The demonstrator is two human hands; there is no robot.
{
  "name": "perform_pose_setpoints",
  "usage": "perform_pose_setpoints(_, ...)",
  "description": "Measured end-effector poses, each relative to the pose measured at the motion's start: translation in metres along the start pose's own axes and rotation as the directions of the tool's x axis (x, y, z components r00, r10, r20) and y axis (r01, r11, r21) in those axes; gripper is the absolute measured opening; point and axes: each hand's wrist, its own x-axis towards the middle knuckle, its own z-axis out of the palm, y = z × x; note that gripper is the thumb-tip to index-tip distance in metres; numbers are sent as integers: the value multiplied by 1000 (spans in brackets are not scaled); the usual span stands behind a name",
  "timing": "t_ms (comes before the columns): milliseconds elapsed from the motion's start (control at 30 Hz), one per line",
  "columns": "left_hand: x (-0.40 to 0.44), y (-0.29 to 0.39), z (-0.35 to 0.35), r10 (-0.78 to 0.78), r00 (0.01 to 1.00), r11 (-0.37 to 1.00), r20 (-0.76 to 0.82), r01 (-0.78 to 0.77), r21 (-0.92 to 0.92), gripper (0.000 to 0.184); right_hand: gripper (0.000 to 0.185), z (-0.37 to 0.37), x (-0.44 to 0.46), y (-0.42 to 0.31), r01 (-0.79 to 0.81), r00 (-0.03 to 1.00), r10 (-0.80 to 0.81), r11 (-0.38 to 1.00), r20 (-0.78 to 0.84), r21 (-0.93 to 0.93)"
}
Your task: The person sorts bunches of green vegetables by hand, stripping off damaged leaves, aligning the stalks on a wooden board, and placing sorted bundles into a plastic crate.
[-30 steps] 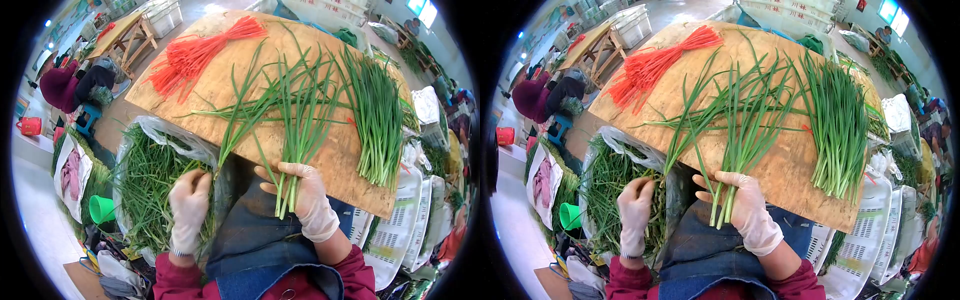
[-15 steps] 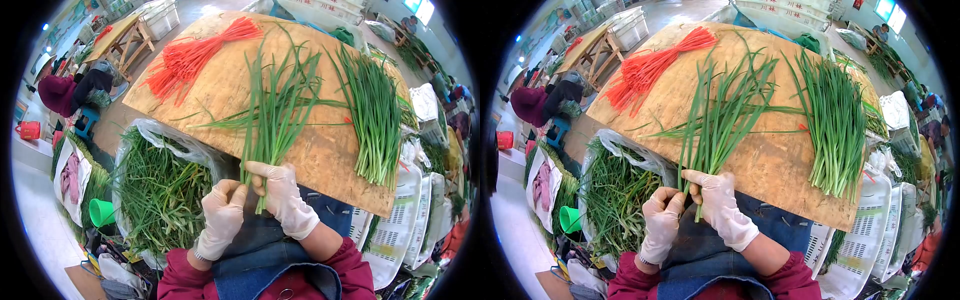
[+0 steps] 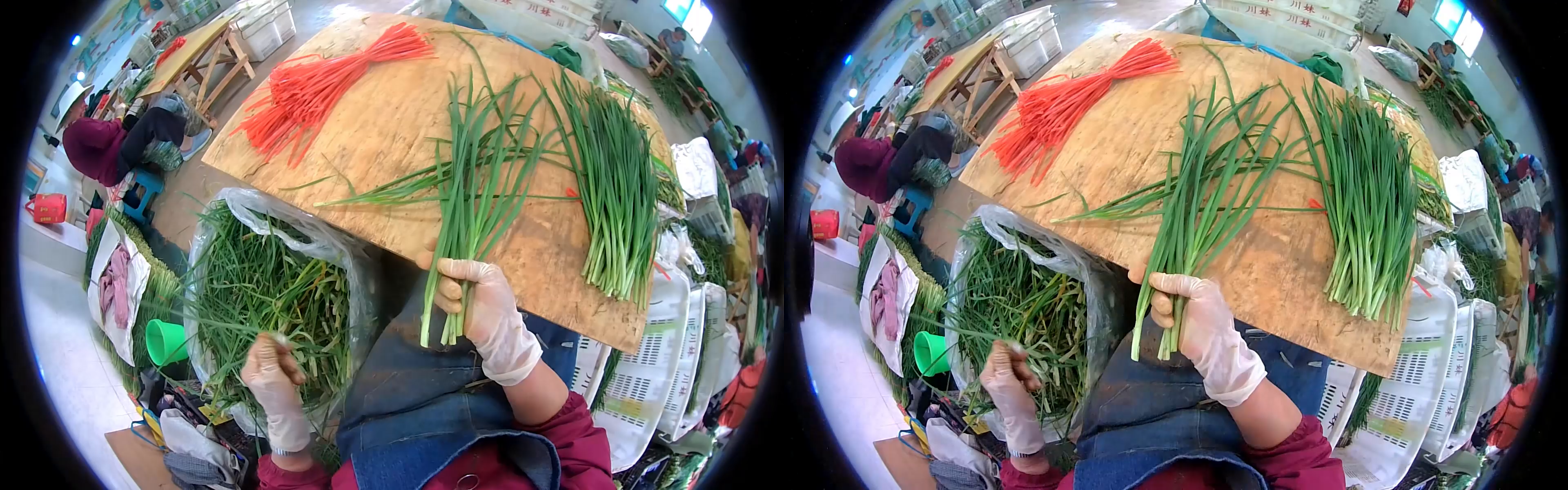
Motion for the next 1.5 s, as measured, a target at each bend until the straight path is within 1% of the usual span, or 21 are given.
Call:
perform_pose_setpoints(33,-3,-1,3,-32,998,996,59,27,80,31,20,1,-1,0,-8,1000,8,1000,13,-7)
perform_pose_setpoints(100,-3,3,26,67,985,989,161,-87,123,20,21,0,-4,1,-14,1000,14,1000,4,-1)
perform_pose_setpoints(133,4,0,37,211,961,965,177,-234,118,5,21,0,-5,1,-17,1000,17,1000,-1,1)
perform_pose_setpoints(167,13,2,49,350,916,895,195,-389,219,6,22,0,-6,0,-7,1000,7,1000,2,-4)
perform_pose_setpoints(200,29,13,66,702,651,576,288,-757,308,11,22,0,-7,-1,5,1000,-5,1000,4,-8)
perform_pose_setpoints(233,37,20,80,709,632,541,313,-772,334,16,23,0,-8,-3,17,1000,-17,1000,6,-11)
perform_pose_setpoints(367,88,32,119,799,349,29,489,-835,549,20,24,0,-11,-4,25,991,-36,996,-129,-85)
perform_pose_setpoints(467,102,29,122,573,467,76,673,-848,524,17,23,6,-17,-9,32,988,-40,998,-149,-52)
perform_pose_setpoints(567,76,33,111,425,687,680,590,-672,293,14,20,12,-20,-14,25,981,-32,999,-190,-42)
perform_pose_setpoints(600,62,46,107,-56,775,971,630,-105,215,15,20,12,-20,-14,19,978,-28,999,-205,-45)
perform_pose_setpoints(700,25,56,94,-347,615,934,708,297,200,20,17,8,-16,-5,75,974,-116,976,-195,-206)
perform_pose_setpoints(800,-4,46,95,-402,552,894,730,409,184,22,14,13,-18,7,67,950,-160,944,-269,-323)
perform_pose_setpoints(900,-18,40,98,-385,538,904,750,383,190,21,16,13,-20,12,17,939,-158,909,-306,-416)
perform_pose_setpoints(1000,-28,23,99,-103,668,988,737,-14,152,19,15,13,-21,16,40,934,-200,884,-297,-467)
perform_pose_setpoints(1033,-32,20,98,79,701,953,709,-261,152,18,15,13,-21,16,44,930,-197,897,-309,-439)
perform_pose_setpoints(1100,-37,15,97,438,623,702,648,-688,186,15,13,13,-21,15,52,925,-189,922,-330,-383)
perform_pose_setpoints(1133,-36,15,95,597,541,581,592,-801,147,12,12,10,-20,14,82,925,-203,932,-322,-353)
perform_pose_setpoints(1233,-37,14,60,563,744,738,361,-649,186,16,9,0,-17,6,124,932,-207,954,-299,-274)
perform_pose_setpoints(1300,-23,17,34,422,904,905,61,-425,32,19,9,-5,-19,0,88,946,-156,967,-286,-238)
perform_pose_setpoints(1367,-3,7,7,252,966,967,-48,-250,46,23,11,-7,-24,-1,27,948,-95,975,-305,-221)
perform_pose_setpoints(1500,4,-23,-6,246,946,753,209,-322,574,23,15,3,-37,0,-43,935,9,995,-354,-88)
